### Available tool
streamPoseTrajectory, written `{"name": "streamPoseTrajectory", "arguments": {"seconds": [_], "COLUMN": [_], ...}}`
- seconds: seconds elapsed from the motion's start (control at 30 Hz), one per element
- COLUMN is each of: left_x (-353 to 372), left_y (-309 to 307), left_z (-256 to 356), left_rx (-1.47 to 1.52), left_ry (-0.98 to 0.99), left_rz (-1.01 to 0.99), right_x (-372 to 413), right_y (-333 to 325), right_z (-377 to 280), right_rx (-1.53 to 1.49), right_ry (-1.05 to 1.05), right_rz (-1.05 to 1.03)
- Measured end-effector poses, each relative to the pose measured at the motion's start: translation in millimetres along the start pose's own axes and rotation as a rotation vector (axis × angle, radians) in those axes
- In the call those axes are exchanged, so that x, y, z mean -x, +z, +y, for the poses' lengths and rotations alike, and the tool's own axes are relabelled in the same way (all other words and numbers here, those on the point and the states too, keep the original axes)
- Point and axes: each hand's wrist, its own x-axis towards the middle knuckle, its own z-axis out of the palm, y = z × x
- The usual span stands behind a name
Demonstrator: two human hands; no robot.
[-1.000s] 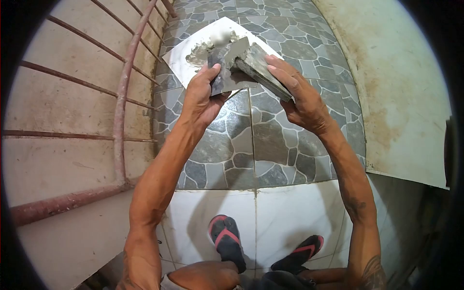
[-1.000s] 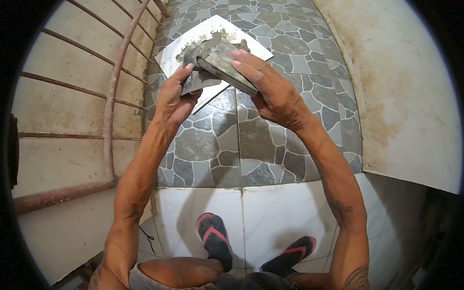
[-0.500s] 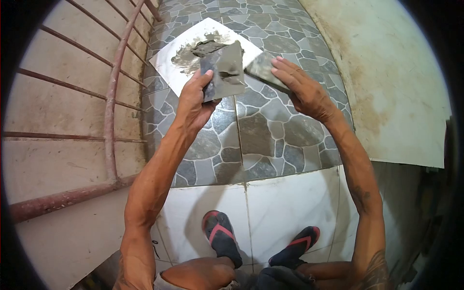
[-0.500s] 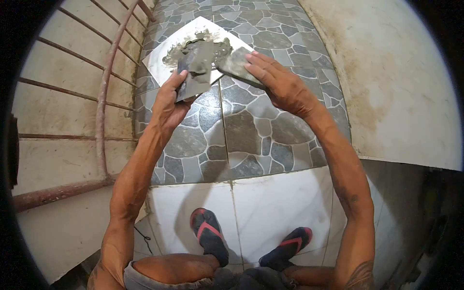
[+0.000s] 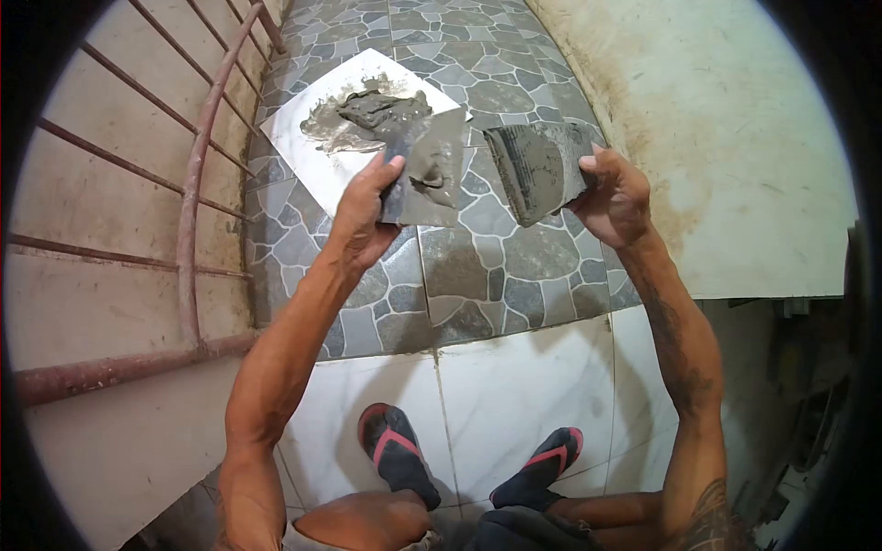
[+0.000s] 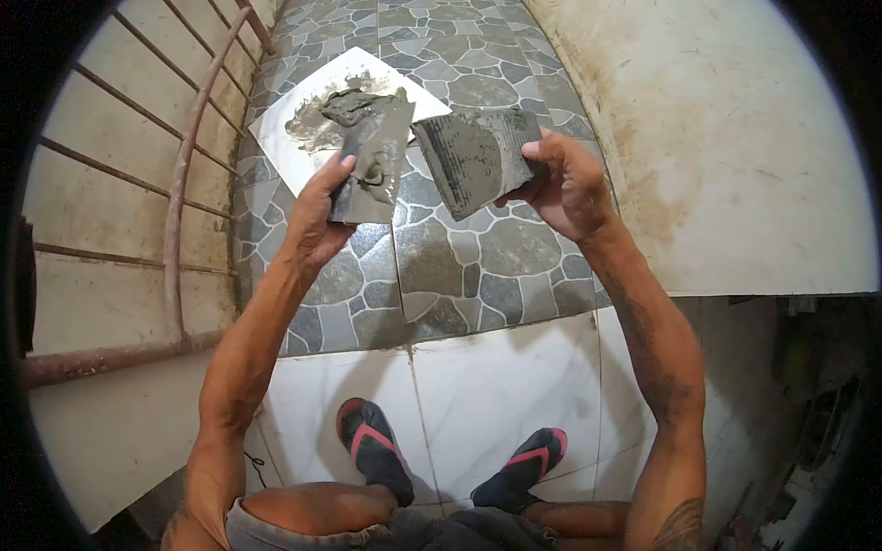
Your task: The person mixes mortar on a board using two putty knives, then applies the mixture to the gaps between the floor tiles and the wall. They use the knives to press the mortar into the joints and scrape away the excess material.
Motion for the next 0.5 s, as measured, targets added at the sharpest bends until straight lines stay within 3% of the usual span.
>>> {"name": "streamPoseTrajectory", "arguments": {"seconds": [0.07, 0.2, 0.3, 0.43, 0.47, 0.5], "left_x": [4, 14, 16, 11, 12, 13], "left_y": [7, 21, 17, 4, 7, 6], "left_z": [-8, -22, -29, -36, -35, -31], "left_rx": [0.04, 0.092, 0.062, -0.063, -0.006, -0.008], "left_ry": [-0.035, -0.132, -0.167, -0.138, -0.097, -0.091], "left_rz": [-0.038, 0.0, -0.048, 0.134, 0.117, 0.087], "right_x": [-5, -12, -15, -11, -7, -12], "right_y": [-5, 1, -7, -34, -43, -83], "right_z": [6, 18, 18, 0, -14, -14], "right_rx": [-0.095, -0.053, 0.07, 0.457, 0.63, 0.678], "right_ry": [0.046, 0.055, 0.049, 0.033, 0.033, 0.083], "right_rz": [0.001, 0.072, 0.014, -0.025, -0.18, -0.094]}}
